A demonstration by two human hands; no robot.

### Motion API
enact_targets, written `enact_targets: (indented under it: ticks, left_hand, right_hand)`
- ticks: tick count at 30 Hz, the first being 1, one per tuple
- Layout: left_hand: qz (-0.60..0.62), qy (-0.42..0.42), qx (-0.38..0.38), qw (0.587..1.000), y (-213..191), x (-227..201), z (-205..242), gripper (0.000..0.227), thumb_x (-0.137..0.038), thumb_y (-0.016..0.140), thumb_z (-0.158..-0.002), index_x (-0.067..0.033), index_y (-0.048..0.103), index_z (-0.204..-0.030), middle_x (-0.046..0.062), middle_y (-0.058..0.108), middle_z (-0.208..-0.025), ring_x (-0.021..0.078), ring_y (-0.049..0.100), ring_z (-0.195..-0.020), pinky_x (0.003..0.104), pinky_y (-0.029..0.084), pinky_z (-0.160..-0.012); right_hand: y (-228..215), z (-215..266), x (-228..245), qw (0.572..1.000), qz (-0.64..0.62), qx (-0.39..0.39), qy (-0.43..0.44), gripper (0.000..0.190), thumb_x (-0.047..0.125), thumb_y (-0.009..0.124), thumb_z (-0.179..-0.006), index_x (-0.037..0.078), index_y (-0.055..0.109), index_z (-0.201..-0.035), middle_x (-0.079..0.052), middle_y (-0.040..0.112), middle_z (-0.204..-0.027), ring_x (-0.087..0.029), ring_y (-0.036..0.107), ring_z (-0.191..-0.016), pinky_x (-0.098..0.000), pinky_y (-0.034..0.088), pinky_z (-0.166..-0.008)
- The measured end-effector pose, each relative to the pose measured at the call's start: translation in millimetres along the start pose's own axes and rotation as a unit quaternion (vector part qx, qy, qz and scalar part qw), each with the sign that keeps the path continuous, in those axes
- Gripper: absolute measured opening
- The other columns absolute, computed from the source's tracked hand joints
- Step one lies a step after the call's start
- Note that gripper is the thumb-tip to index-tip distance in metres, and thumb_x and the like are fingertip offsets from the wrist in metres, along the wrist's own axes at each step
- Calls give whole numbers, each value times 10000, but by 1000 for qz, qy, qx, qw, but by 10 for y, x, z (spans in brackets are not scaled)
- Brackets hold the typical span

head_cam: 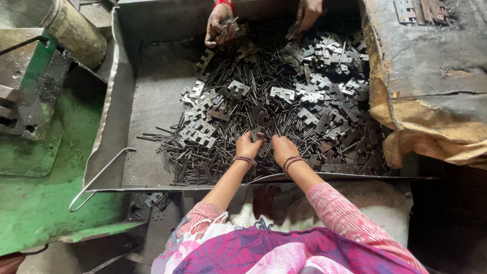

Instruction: The person inserts metal rods into small metal brackets and places the assembled units into a large metal bin. The task is performed by hand with repetitive pick-and-insert motions.

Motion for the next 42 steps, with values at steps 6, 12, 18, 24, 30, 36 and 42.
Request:
enact_targets:
  ticks: [6, 12, 18, 24, 30, 36, 42]
  left_hand:
    - [103, -82, 60, 989, 123, 224, -7, 447, 41, 738, -840, -10, 573, -1252, 107, 734, -947, 196, 750, -803, 328, 609, -651]
    - [219, -154, 132, 954, 277, 357, -7, 420, 74, 624, -866, -2, 559, -1273, 100, 705, -1017, 217, 736, -829, 366, 649, -686]
    - [240, -182, 125, 945, 245, 385, -15, 424, 76, 534, -870, -56, 538, -1274, 115, 739, -1071, 194, 745, -878, 392, 635, -727]
    - [229, -182, 125, 948, 235, 344, 30, 406, 75, 534, -896, -53, 555, -1280, 127, 744, -1097, 203, 736, -932, 399, 629, -773]
    - [237, -189, 126, 945, 216, 280, 50, 413, 71, 496, -892, -57, 541, -1282, 131, 757, -1106, 210, 754, -931, 401, 636, -795]
    - [229, -178, 119, 950, 226, 249, 65, 391, 49, 521, -913, -47, 551, -1291, 135, 749, -1109, 209, 752, -929, 394, 628, -789]
    - [227, -185, 94, 952, 159, 269, 28, 419, 53, 527, -874, -72, 546, -1273, 105, 738, -1052, 213, 753, -900, 373, 623, -739]
  right_hand:
    - [-610, 151, -45, 957, -280, -27, 74, 210, 85, 717, -815, 26, 660, -1009, -186, 737, -869, -342, 746, -798, -421, 592, -753]
    - [-823, 112, 445, 966, -252, -46, -34, 182, 99, 717, -846, 9, 658, -993, -191, 723, -958, -367, 710, -919, -427, 566, -794]
    - [-1004, 61, -322, 982, -159, -104, -5, 152, 134, 675, -872, 28, 704, -976, -194, 727, -982, -385, 704, -945, -464, 562, -833]
    - [-831, -36, -1635, 982, 34, -36, 183, 331, 285, 672, -915, -20, 734, -1031, -235, 692, -1145, -423, 677, -1049, -518, 562, -898]
    - [-423, -140, -1692, 978, 79, 10, 195, 469, 447, 671, -950, -5, 755, -1049, -232, 640, -1241, -421, 611, -1162, -534, 544, -912]
    - [-540, -92, -1408, 977, 146, 10, 155, 452, 473, 675, -923, 35, 783, -964, -191, 724, -1078, -379, 689, -1053, -506, 569, -884]
    - [-869, 256, -947, 987, 76, 41, 137, 364, 386, 710, -897, 30, 781, -918, -207, 733, -946, -389, 717, -899, -474, 583, -810]
Point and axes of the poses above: each hand's wrist, its own z-axis away from the middle knuckle, its own y-axis out of the palm, x = y × z, the point moved 10 cm from there along -z, towards the middle knuckle
